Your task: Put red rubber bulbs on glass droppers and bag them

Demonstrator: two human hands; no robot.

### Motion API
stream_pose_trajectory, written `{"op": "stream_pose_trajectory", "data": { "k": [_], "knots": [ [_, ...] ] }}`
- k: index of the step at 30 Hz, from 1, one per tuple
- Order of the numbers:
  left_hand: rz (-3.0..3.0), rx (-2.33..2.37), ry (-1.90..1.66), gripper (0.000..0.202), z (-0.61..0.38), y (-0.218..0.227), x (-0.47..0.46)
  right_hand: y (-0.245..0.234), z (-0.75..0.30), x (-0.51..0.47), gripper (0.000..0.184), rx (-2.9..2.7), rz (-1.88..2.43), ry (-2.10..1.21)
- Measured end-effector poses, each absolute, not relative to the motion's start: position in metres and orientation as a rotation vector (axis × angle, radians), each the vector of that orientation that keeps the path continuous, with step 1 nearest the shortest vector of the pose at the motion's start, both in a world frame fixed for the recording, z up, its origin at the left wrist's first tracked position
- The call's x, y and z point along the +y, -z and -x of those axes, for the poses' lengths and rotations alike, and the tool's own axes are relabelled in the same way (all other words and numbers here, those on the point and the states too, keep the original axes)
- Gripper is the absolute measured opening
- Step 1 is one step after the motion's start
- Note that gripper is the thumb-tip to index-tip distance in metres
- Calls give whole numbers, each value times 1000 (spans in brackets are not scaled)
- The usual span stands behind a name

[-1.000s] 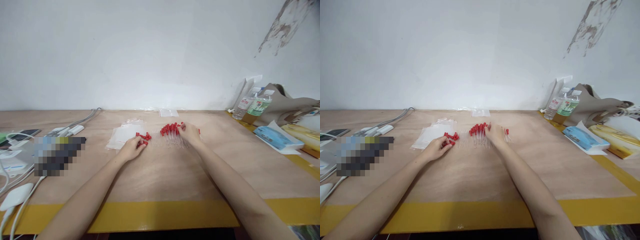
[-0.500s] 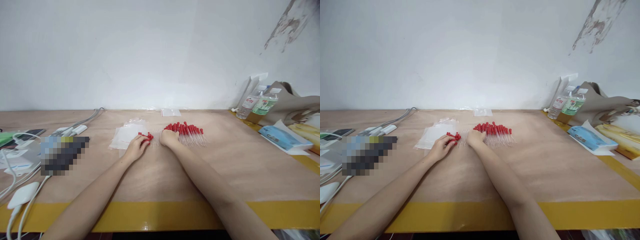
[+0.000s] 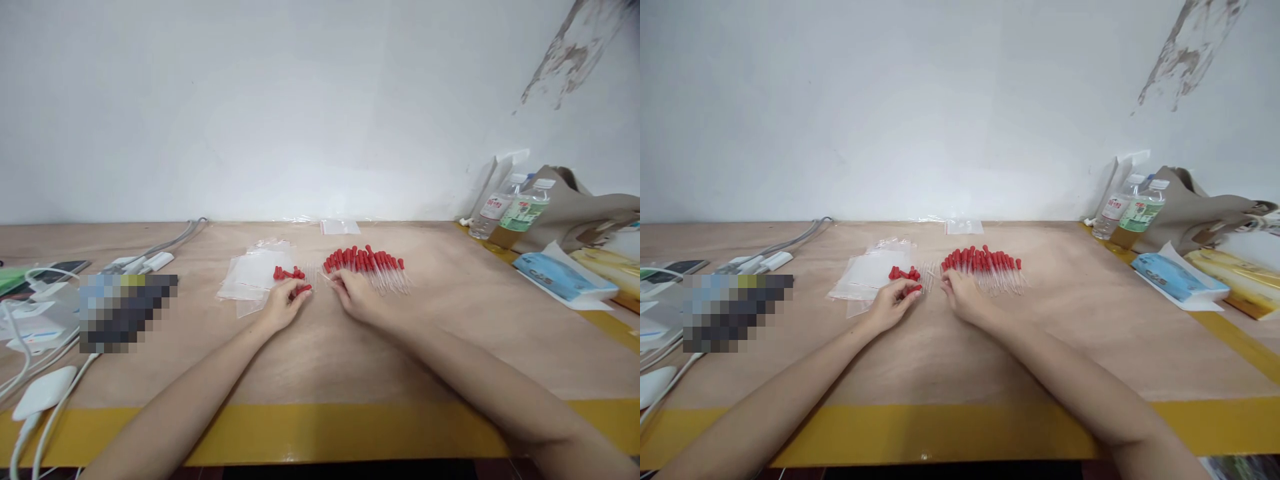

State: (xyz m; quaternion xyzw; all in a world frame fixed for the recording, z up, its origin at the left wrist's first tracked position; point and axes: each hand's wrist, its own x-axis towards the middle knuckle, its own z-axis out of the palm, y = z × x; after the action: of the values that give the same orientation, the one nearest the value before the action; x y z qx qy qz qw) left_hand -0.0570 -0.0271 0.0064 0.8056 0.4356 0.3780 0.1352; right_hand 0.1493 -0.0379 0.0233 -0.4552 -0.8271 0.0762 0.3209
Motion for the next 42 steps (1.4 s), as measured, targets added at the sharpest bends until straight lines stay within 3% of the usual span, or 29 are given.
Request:
{"op": "stream_pose_trajectory", "data": {
  "k": [5,26,36,42],
  "knots": [
    [-2281,1175,-986,20,43,0,-32,1,-170,-58,24,-2064,1103,-118],
    [-2294,1036,-951,18,44,-2,-36,2,-169,-53,21,-2268,1022,-206],
    [-2501,981,-776,20,41,-4,-44,-9,-173,-56,28,-2459,1018,113],
    [-2595,932,-775,18,40,-4,-46,-3,-164,-58,24,-2389,1052,-40]
  ]
}}
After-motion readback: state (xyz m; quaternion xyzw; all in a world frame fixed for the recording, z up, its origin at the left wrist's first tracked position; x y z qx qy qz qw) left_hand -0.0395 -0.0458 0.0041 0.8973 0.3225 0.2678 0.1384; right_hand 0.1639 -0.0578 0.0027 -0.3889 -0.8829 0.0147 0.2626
